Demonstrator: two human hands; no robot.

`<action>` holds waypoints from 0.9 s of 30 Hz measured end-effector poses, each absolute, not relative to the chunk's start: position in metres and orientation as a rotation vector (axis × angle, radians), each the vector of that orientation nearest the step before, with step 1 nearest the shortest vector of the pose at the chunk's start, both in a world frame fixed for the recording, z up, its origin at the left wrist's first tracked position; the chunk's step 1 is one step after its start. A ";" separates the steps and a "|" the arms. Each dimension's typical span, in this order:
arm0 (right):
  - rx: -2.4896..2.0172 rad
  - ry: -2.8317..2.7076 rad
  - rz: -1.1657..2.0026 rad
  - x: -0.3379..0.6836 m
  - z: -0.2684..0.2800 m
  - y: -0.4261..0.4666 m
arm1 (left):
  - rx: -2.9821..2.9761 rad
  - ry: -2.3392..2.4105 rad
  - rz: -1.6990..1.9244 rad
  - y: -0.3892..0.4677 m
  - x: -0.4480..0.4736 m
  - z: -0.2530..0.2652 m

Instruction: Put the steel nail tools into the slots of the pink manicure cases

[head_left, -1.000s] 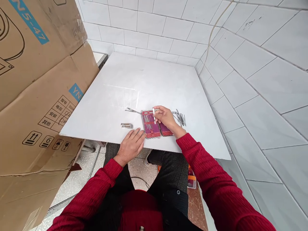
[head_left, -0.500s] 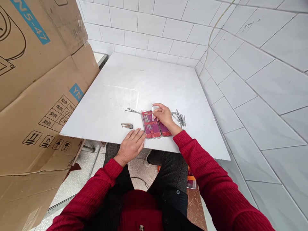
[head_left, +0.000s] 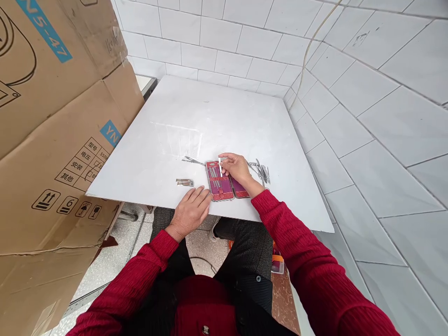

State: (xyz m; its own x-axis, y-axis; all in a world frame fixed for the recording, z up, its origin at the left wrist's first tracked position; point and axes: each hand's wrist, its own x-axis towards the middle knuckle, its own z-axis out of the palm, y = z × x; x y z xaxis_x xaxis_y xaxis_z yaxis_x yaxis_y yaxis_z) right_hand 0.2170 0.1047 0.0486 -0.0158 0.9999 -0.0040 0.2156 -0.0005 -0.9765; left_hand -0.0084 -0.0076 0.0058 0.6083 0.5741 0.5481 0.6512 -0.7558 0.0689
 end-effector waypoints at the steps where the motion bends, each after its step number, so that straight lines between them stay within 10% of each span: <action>1: -1.368 -1.382 1.103 0.218 0.048 0.104 | -2.701 -1.037 -0.846 -0.008 -0.008 0.006; 27: -1.626 -1.955 0.239 0.213 0.030 0.080 | -2.689 -1.021 -0.836 -0.008 -0.008 0.007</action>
